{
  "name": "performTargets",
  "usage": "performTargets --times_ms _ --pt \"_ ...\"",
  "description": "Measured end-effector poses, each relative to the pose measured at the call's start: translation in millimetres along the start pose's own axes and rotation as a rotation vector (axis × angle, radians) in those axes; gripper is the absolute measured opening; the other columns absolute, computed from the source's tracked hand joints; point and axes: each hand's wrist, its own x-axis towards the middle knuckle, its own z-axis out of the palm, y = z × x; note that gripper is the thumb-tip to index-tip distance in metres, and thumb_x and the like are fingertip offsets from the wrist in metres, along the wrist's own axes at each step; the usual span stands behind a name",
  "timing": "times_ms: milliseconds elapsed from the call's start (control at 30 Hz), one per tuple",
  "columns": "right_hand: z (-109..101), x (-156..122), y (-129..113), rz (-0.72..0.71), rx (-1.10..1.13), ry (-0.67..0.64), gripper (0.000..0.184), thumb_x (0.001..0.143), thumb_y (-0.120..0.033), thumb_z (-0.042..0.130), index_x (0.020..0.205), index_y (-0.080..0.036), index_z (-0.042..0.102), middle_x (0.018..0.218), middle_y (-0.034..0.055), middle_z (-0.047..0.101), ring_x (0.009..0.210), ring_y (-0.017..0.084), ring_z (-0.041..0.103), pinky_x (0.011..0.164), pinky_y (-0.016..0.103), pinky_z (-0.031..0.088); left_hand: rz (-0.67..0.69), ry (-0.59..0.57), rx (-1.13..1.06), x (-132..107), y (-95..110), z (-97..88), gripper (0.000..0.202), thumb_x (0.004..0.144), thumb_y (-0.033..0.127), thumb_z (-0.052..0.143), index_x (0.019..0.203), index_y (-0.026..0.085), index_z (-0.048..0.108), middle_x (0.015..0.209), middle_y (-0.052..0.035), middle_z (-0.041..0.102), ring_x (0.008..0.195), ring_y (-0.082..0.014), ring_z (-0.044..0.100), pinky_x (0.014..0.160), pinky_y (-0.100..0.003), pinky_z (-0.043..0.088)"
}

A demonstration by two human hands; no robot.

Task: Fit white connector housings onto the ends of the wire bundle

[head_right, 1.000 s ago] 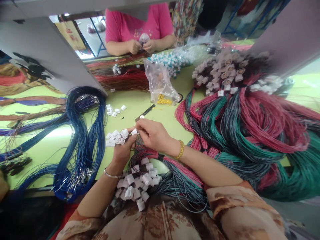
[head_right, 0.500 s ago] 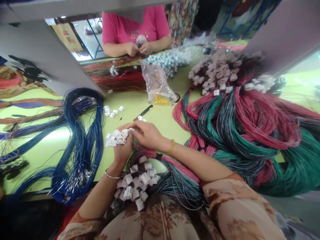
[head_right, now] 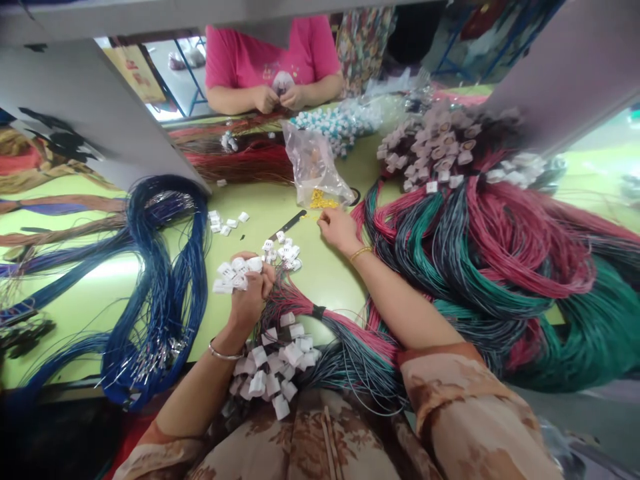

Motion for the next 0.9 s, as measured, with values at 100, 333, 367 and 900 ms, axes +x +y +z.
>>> performTargets --times_ms 100,333,367,900 --pt "-3.3 0.6 -1.1 0.061 0.244 -0.003 0.012 0.084 -0.025 0.063 0.074 -0.018 0.063 0.076 0.0072 0.070 0.071 0.020 0.060 0.074 0.034 0.051 0.048 -0.007 -0.010 -0.3 -0.3 0.2 0.046 0.083 0.065 0.066 0.089 0.023 0.051 0.067 0.0034 0.060 0.041 -0.0061 0.033 0.042 -0.025 0.026" --pt "-16.5 -14.1 -27.8 0.266 1.211 -0.335 0.024 0.074 -0.027 0.082 0.088 -0.016 0.066 0.076 0.0017 0.071 0.057 0.008 0.059 0.056 0.021 0.050 -0.043 0.036 -0.001 8.9 -6.0 -10.6 0.041 0.078 0.048 0.079 0.104 0.017 0.070 0.062 0.0025 0.065 0.054 -0.0106 0.056 0.057 -0.025 0.047" --pt "-19.0 -18.7 -34.3 0.258 1.264 -0.397 0.025 0.073 -0.027 0.084 0.089 -0.016 0.068 0.077 0.0019 0.071 0.057 0.007 0.059 0.056 0.020 0.050 -0.059 0.039 -0.021 10.0 -7.0 -11.6 0.042 0.077 0.045 0.080 0.106 0.017 0.070 0.066 0.0011 0.069 0.056 -0.0109 0.058 0.059 -0.025 0.049" --pt "-36.7 -67.9 -88.5 -0.161 1.081 -0.454 0.016 0.089 -0.029 0.067 0.100 -0.018 0.065 0.068 -0.0044 0.061 0.055 0.008 0.055 0.054 0.024 0.046 -0.132 0.075 -0.257 12.6 -9.4 -9.4 0.046 0.059 0.040 0.093 0.095 0.017 0.076 0.084 -0.0049 0.079 0.074 -0.0173 0.073 0.074 -0.030 0.059"
